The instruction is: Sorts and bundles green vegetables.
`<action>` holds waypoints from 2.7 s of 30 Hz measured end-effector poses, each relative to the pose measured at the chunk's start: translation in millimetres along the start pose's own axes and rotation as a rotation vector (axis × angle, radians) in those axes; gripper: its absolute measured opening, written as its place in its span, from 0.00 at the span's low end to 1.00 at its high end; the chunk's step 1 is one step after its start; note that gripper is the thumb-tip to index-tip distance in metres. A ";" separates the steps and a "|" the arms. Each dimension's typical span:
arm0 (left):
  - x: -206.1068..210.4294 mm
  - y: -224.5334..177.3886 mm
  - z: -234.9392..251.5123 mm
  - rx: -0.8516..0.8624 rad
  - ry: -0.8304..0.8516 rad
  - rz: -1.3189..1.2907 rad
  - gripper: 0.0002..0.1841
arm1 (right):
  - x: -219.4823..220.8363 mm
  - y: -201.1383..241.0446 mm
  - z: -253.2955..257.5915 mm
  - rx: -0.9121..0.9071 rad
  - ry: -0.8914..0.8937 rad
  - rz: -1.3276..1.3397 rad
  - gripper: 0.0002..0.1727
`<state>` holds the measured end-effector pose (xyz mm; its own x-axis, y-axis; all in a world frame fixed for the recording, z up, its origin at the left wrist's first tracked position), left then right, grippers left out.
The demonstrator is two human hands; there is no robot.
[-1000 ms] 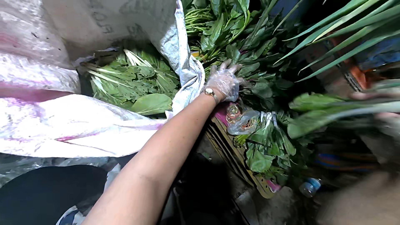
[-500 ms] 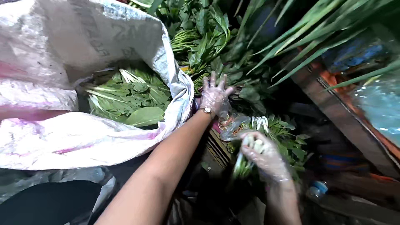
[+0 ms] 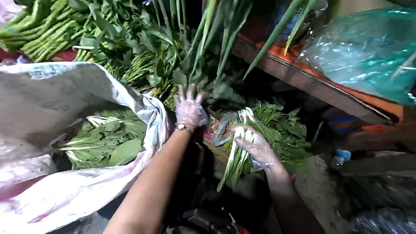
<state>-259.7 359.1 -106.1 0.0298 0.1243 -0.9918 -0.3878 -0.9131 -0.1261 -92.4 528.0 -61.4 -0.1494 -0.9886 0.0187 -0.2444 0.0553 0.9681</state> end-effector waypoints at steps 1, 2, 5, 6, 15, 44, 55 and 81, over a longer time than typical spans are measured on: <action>0.9 -4.2 -6.2 0.029 0.030 0.033 0.43 | 2.9 1.8 2.6 0.002 -0.002 0.081 0.20; -1.4 -7.1 -10.6 0.055 0.075 0.062 0.43 | 7.4 4.6 4.9 -0.003 0.004 0.141 0.19; -22.9 -6.4 -25.1 0.122 0.219 0.093 0.41 | 24.4 8.9 15.8 -0.002 0.013 0.156 0.18; -32.9 -3.1 -35.4 0.138 0.218 0.034 0.36 | 32.1 11.4 18.8 0.008 0.021 0.115 0.19; -117.2 60.1 -181.1 -0.112 -0.160 -0.872 0.21 | 168.1 61.9 21.0 -0.347 0.393 0.027 0.19; -127.4 252.5 -496.4 -0.986 -0.978 -1.206 0.27 | 548.3 24.7 -148.6 -0.339 1.373 0.025 0.43; -115.4 267.5 -579.4 -1.084 -1.247 -1.259 0.22 | 601.1 -6.0 -201.7 -0.423 1.678 -0.162 0.18; -20.2 271.9 -738.5 -1.687 -1.602 -1.211 0.17 | 785.0 -156.3 -281.2 -1.265 1.815 -1.357 0.28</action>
<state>314.6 -178.5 -135.8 -0.9889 -0.1400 0.0492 -0.0967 0.3565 -0.9293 98.0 -296.1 -127.7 0.1782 0.3746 -0.9099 0.9333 0.2287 0.2769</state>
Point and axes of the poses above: each hand's wrist, its own z-axis towards the middle knuckle, its own x-axis out of the palm, y = z × x, the point moved 3 cm from there along z, towards the middle knuckle, and after that the axes turned 10 degrees about z, right-handed, at the moved point
